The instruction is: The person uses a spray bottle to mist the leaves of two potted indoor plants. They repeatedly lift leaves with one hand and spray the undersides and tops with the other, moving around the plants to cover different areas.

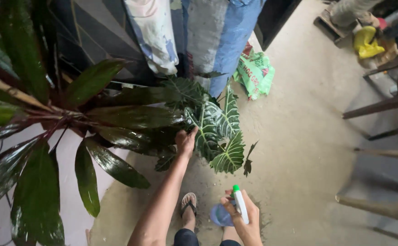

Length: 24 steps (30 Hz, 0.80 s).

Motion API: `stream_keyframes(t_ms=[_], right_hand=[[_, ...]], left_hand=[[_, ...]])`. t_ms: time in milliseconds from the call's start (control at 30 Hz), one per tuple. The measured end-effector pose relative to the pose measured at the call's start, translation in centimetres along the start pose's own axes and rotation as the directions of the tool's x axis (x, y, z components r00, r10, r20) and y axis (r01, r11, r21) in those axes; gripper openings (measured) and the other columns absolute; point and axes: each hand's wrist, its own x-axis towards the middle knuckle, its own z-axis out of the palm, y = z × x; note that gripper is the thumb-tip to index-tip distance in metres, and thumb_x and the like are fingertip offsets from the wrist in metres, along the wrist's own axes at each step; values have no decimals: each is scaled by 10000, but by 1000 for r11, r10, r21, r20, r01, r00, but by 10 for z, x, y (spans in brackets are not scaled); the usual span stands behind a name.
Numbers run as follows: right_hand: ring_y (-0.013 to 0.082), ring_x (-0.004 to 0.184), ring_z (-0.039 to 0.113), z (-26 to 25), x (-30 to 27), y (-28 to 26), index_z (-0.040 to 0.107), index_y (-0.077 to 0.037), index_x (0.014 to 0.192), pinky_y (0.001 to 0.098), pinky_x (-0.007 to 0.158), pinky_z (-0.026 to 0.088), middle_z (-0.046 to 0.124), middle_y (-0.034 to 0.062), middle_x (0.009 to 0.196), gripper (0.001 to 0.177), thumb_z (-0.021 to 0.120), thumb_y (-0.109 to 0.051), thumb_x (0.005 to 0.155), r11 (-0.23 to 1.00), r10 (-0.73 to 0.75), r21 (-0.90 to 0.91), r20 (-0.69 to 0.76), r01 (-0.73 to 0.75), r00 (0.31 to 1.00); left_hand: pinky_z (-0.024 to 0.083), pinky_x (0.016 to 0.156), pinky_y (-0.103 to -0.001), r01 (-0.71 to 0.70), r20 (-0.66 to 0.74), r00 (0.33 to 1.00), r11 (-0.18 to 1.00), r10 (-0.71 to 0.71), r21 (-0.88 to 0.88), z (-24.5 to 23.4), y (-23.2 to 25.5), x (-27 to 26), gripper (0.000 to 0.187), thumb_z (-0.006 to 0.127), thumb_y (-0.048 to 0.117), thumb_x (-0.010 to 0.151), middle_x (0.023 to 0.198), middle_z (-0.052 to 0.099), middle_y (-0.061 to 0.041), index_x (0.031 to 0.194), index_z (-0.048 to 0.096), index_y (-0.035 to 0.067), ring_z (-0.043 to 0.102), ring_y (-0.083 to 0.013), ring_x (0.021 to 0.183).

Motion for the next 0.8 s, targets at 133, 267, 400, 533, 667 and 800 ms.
stream_keyframes(t_ms=[133, 267, 400, 533, 667, 800], right_hand=[[128, 693, 631, 14, 5, 10, 678, -59, 778, 278, 653, 480, 693, 38, 710, 141, 798, -131, 766, 987, -117, 104, -88, 126, 989], [140, 615, 496, 21, 10, 26, 660, -102, 721, 259, 594, 384, 610, 36, 618, 193, 834, -181, 746, 1000, -15, 5, -199, 16, 980], [155, 613, 447, 15, 4, 12, 649, -107, 756, 272, 602, 358, 550, 42, 621, 194, 797, -226, 797, 999, 33, 17, -168, -30, 985], [118, 887, 716, 13, 3, 17, 743, -161, 1035, 270, 771, 505, 776, -16, 964, 323, 663, -376, 808, 998, -37, -62, -136, 28, 990], [87, 849, 710, 15, 7, 22, 743, -164, 1005, 244, 757, 499, 788, -43, 943, 307, 674, -376, 794, 998, -47, -53, -158, 39, 986], [81, 843, 696, 19, 5, 27, 766, -209, 1009, 250, 761, 486, 803, -64, 948, 290, 689, -369, 780, 998, 20, -54, -157, -29, 987]], left_hand=[[469, 738, -450, -73, -16, 997, 997, 73, -1, 1, -12, 8, 545, 668, 541, 786, 848, 714, -204, 843, 701, 0, 679, -362, 839], [451, 662, -457, -162, -65, 983, 979, 171, 123, -14, -8, 6, 460, 699, 465, 819, 709, 679, -200, 693, 633, 28, 646, -384, 685], [402, 591, -408, -283, -76, 956, 959, 284, 31, -58, 40, -29, 359, 649, 293, 838, 617, 649, -179, 614, 516, 46, 426, -217, 512], [556, 769, -339, -262, -102, 963, 953, 249, -150, -82, 47, -62, 312, 667, 245, 871, 1025, 701, -128, 1126, 646, 68, 685, -243, 916], [480, 1010, -375, -205, -79, 979, 892, 189, -404, -120, 91, -143, 692, 559, 465, 864, 1395, 475, -210, 1378, 442, 17, 532, -291, 1251], [612, 623, -281, -120, 182, 955, 868, 234, -482, -102, 77, -181, 805, 748, 249, 668, 883, 669, -73, 1348, 404, -12, 647, -156, 696]])
